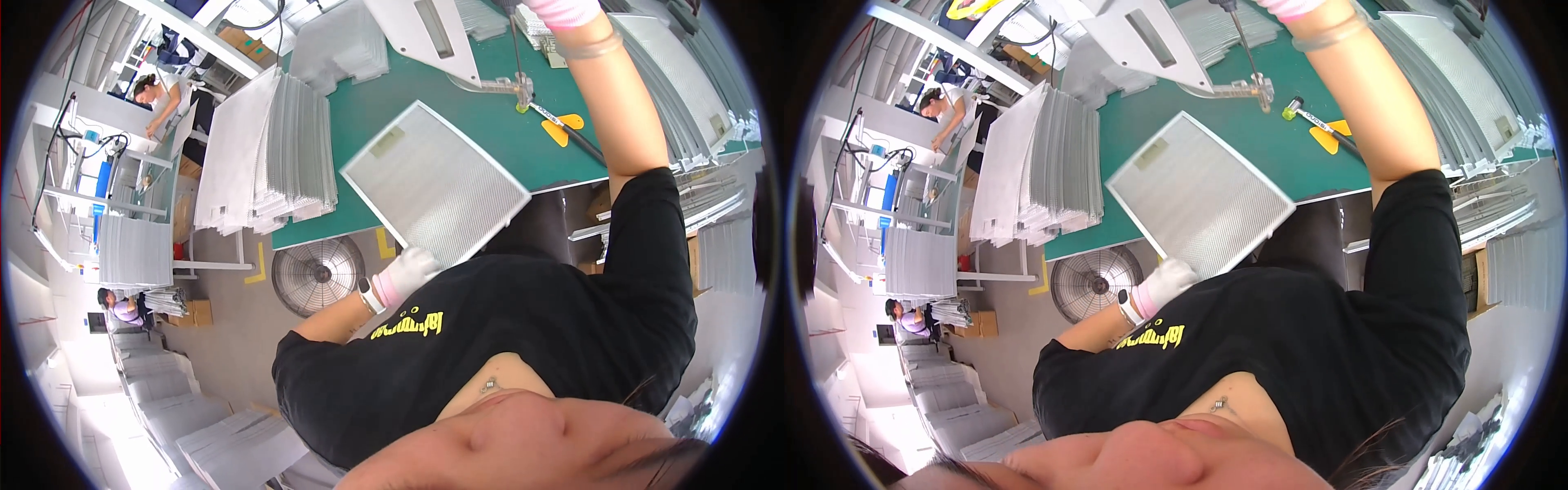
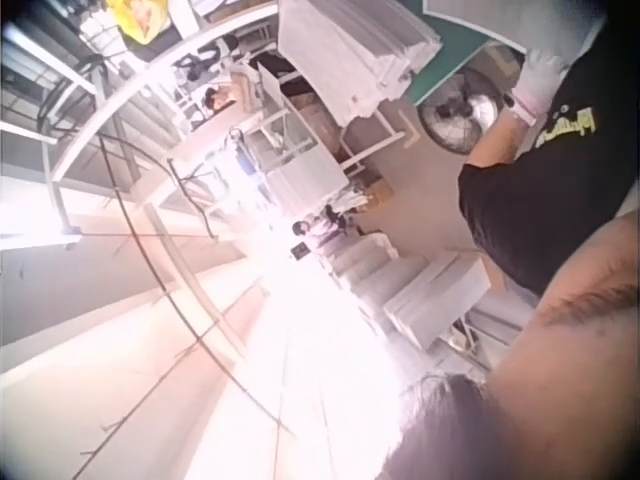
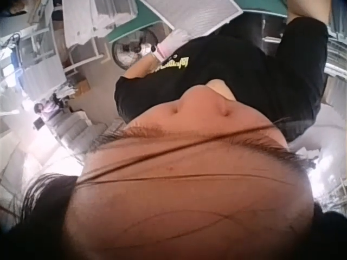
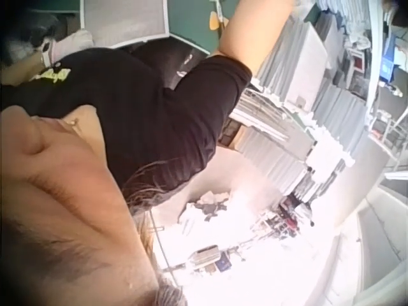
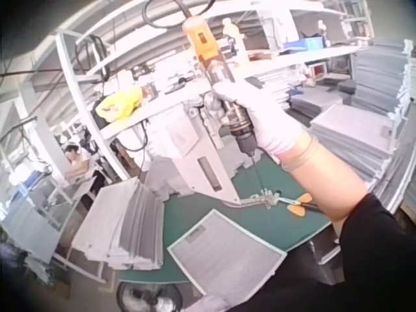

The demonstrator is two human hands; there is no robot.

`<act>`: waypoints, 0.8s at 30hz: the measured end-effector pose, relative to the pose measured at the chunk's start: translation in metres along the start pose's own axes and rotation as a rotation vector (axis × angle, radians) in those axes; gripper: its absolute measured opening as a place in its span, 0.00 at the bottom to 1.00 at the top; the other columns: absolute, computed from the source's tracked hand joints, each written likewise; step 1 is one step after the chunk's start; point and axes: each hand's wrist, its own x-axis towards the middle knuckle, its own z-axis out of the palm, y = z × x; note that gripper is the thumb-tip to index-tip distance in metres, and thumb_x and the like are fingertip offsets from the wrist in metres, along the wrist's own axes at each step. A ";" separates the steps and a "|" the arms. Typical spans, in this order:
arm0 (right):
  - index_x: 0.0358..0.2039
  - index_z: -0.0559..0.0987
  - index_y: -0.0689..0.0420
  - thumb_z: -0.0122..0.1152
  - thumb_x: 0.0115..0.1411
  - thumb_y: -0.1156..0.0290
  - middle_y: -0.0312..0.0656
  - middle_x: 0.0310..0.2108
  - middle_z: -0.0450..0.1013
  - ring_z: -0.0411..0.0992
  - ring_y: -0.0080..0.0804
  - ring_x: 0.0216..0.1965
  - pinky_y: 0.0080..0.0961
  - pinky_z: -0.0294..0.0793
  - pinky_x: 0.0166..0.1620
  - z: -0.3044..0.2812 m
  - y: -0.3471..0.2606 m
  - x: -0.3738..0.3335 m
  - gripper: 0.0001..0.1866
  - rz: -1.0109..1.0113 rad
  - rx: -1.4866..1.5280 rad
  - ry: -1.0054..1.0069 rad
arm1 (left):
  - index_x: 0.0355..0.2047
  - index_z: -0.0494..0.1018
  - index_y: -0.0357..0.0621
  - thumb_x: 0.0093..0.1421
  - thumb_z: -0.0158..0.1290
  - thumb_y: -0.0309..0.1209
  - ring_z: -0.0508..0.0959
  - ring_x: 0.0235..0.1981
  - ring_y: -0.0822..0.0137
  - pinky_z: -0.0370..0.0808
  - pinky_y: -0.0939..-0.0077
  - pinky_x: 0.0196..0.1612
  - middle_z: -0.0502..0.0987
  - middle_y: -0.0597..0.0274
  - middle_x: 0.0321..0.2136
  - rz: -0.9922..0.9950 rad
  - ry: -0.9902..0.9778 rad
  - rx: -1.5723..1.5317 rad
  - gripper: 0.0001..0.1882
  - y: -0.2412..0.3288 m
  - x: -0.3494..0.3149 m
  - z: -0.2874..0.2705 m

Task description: Assembling metal mesh filters by inserting mesh panels into frames and securing them with a drill.

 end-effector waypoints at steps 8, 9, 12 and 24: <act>0.46 0.76 0.56 0.58 0.66 0.67 0.36 0.34 0.77 0.75 0.20 0.34 0.15 0.74 0.32 0.001 0.026 -0.012 0.11 0.130 0.372 -0.164 | 0.56 0.67 0.34 0.49 0.63 0.42 0.63 0.59 0.35 0.52 0.34 0.62 0.69 0.42 0.54 -0.643 0.579 0.702 0.37 -0.012 0.076 -0.080; 0.45 0.76 0.56 0.58 0.66 0.66 0.36 0.34 0.76 0.75 0.20 0.34 0.15 0.74 0.32 -0.004 0.011 -0.022 0.10 0.117 0.330 -0.077 | 0.60 0.61 0.29 0.50 0.63 0.43 0.62 0.61 0.36 0.48 0.32 0.65 0.66 0.39 0.58 -0.664 0.523 0.584 0.43 -0.016 0.105 -0.101; 0.43 0.76 0.57 0.59 0.65 0.66 0.36 0.33 0.75 0.74 0.21 0.33 0.15 0.73 0.31 0.006 0.010 -0.031 0.10 0.125 0.309 -0.042 | 0.53 0.71 0.36 0.53 0.60 0.36 0.75 0.40 0.52 0.67 0.54 0.49 0.75 0.52 0.37 -0.687 0.499 0.363 0.28 -0.034 0.129 -0.091; 0.36 0.75 0.59 0.62 0.63 0.56 0.37 0.29 0.72 0.68 0.22 0.29 0.17 0.66 0.30 0.026 0.042 -0.071 0.17 0.225 0.255 -0.201 | 0.28 0.75 0.49 0.41 0.65 0.39 0.75 0.34 0.60 0.65 0.61 0.39 0.76 0.66 0.32 -0.448 0.508 0.305 0.15 0.042 0.155 -0.078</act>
